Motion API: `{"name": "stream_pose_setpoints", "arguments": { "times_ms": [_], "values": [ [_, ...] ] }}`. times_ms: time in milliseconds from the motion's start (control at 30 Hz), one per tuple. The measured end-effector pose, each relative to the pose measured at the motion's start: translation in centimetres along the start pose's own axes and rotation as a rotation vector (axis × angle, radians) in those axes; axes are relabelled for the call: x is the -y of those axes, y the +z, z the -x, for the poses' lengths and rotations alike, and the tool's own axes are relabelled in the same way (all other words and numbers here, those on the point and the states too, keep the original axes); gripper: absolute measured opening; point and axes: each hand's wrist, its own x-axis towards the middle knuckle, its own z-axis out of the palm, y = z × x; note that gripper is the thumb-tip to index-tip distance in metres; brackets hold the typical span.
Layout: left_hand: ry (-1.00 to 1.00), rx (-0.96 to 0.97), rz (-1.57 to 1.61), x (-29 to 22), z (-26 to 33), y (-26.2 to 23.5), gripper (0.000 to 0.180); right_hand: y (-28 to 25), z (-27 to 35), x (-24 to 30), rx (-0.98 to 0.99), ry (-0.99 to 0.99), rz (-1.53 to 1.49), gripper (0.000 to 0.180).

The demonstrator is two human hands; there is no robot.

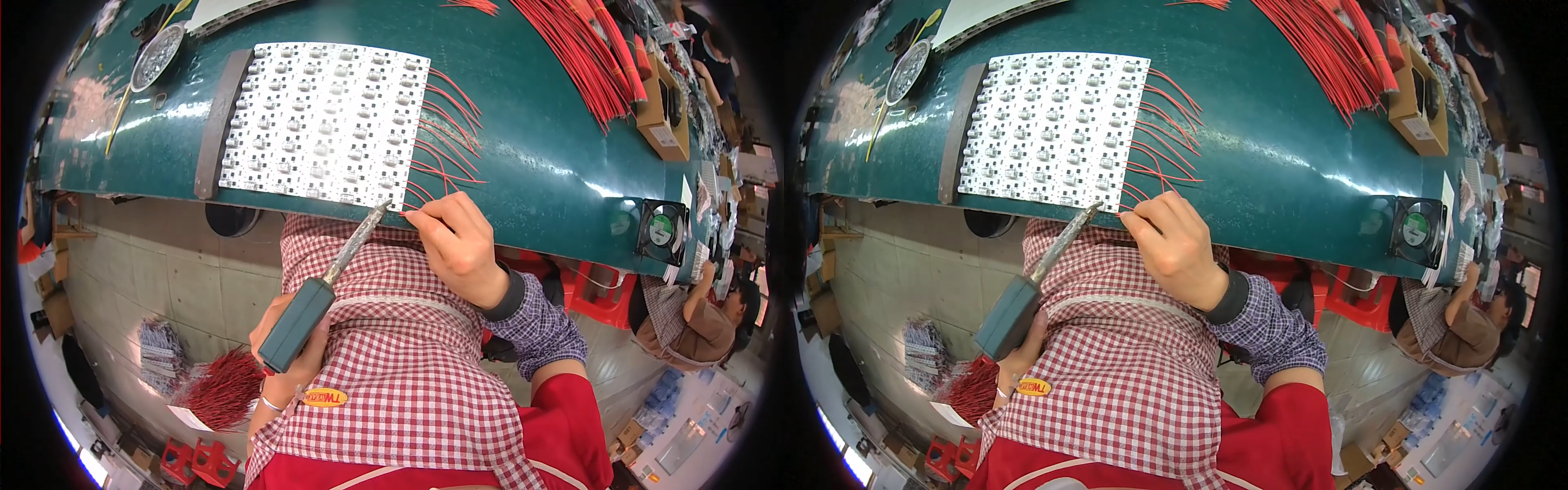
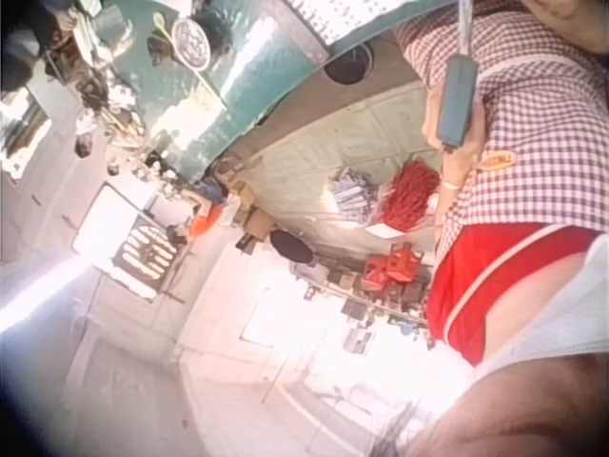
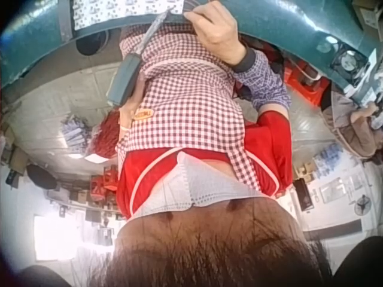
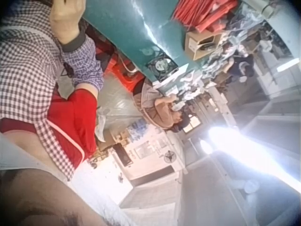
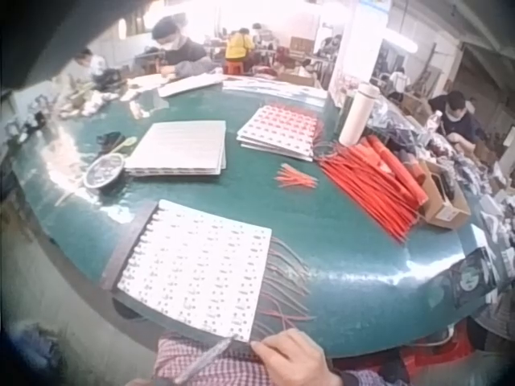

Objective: The person solders red wires onto a circuit board panel with a soldering iron, using soldering wire to connect the components.

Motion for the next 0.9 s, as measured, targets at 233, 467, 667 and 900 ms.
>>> {"name": "stream_pose_setpoints", "arguments": {
  "times_ms": [233, 467, 667, 900],
  "values": [
    [0.19, 0.022, -0.028, -1.2, -1.7, 0.3, 0.024, -0.3, 0.0, 0.3, 0.015, 0.034, -0.011, 0.029],
    [0.168, 0.039, 0.004, -1.5, -2.0, 0.5, 0.022, -0.4, 0.1, 0.2, 0.041, 0.032, -0.014, 0.029],
    [0.151, 0.052, -0.01, -1.7, -2.2, 0.4, 0.019, -0.4, 0.2, 0.1, 0.051, 0.029, -0.019, 0.03],
    [0.19, 0.012, -0.069, -1.8, -2.0, 0.3, 0.018, -0.4, 0.1, 0.2, 0.045, 0.023, -0.013, 0.029]
  ]
}}
